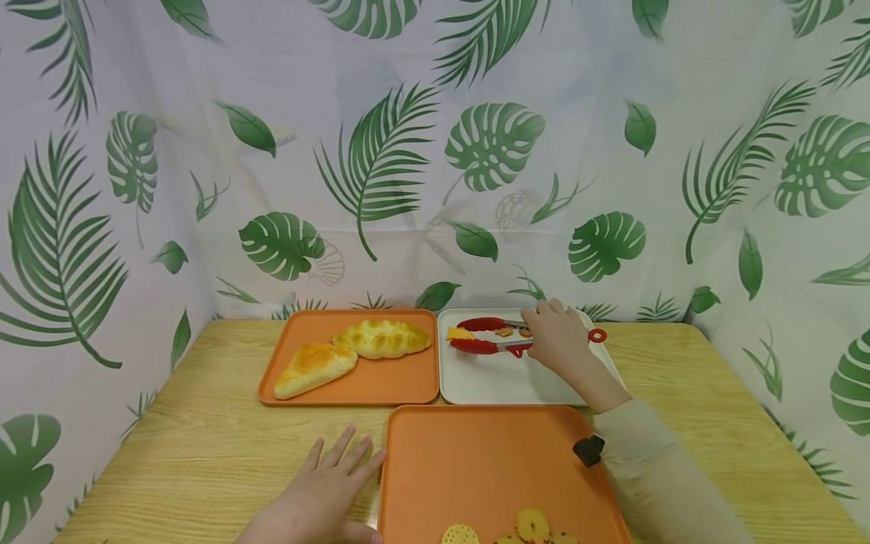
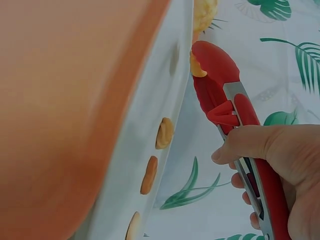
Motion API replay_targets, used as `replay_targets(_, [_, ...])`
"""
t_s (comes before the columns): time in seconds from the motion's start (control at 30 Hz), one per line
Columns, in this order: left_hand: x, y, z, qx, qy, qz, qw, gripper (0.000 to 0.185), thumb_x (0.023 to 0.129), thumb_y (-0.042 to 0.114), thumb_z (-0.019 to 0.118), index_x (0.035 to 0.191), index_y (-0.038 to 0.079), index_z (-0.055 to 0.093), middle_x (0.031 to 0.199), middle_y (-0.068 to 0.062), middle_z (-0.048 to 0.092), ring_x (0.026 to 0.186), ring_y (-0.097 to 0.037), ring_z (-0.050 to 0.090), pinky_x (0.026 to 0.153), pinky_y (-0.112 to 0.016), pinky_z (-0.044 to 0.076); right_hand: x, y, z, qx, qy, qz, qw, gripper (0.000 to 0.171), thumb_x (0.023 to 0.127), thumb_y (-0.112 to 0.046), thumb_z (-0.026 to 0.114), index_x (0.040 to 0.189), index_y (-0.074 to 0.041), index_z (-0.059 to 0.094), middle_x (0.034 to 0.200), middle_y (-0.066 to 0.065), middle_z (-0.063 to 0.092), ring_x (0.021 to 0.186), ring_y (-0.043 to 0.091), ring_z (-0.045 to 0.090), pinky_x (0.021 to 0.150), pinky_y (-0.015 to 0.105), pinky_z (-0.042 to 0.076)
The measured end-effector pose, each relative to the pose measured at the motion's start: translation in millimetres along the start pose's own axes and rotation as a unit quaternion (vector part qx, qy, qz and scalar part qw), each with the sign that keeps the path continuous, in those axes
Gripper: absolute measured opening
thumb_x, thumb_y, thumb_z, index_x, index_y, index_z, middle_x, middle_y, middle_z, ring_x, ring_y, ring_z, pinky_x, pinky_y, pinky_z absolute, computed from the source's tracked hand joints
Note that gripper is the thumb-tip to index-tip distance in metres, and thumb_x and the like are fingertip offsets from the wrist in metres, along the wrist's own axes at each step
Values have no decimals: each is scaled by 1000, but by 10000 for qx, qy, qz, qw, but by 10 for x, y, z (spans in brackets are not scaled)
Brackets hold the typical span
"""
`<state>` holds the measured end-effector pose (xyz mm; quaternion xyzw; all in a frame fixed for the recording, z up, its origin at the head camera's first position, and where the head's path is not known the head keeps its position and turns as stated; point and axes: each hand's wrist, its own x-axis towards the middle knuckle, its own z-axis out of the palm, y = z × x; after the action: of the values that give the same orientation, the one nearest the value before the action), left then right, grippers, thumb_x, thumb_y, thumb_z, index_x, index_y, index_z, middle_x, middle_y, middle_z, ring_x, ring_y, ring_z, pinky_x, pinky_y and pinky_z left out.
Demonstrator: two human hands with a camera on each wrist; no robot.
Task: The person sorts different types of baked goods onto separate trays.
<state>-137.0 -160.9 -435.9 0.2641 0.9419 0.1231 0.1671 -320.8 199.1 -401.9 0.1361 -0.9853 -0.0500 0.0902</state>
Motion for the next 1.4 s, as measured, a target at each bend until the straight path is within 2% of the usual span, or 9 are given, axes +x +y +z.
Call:
replay_targets(0.23, [0,-3,10,48,-10,-5,10000,102,74,66,65,154,14,29,160,-17,25,150,-42,8,110,-74,15,126,4,71,-78,-66,135,9999,48,77,-19,80,118,-4,62,107,18,61,101,34,51,84,47,50])
replay_targets(0.63, [1,5,-2,-56,-77,-48,9999,103,74,69,63,155,15,28,161,-16,24,151,-42,7,111,-73,14,251,55,206,176,-125,343,9992,44,78,-16,78,117,-4,62,109,19,61,101,35,50,85,50,48])
replay_targets(0.87, [7,16,-23,-159,-108,-103,9998,104,74,69,63,155,15,28,161,-16,23,151,-40,5,112,-73,11,291,43,210,346,-161,397,9985,45,78,-17,78,117,-3,61,110,20,60,103,36,49,88,53,47])
replay_targets(1.03, [4,16,-18,-117,-79,-66,9999,104,74,70,63,155,15,28,161,-16,24,151,-41,6,112,-72,12,265,47,174,403,-331,511,9973,51,78,-18,78,121,-1,58,115,22,57,107,37,48,93,55,45])
replay_targets(1.2, [7,8,-9,-111,-76,-57,9999,104,74,70,62,155,15,28,161,-16,24,151,-41,6,112,-73,12,186,77,135,314,-113,398,9986,51,75,-23,81,114,0,57,108,21,57,104,37,49,87,53,47])
replay_targets(1.4, [4,2,-2,-180,-85,-61,9998,104,74,69,64,155,15,28,161,-16,23,151,-41,5,111,-73,12,3,65,43,390,-38,292,9988,53,74,-23,82,114,2,57,106,20,56,99,36,48,84,51,48])
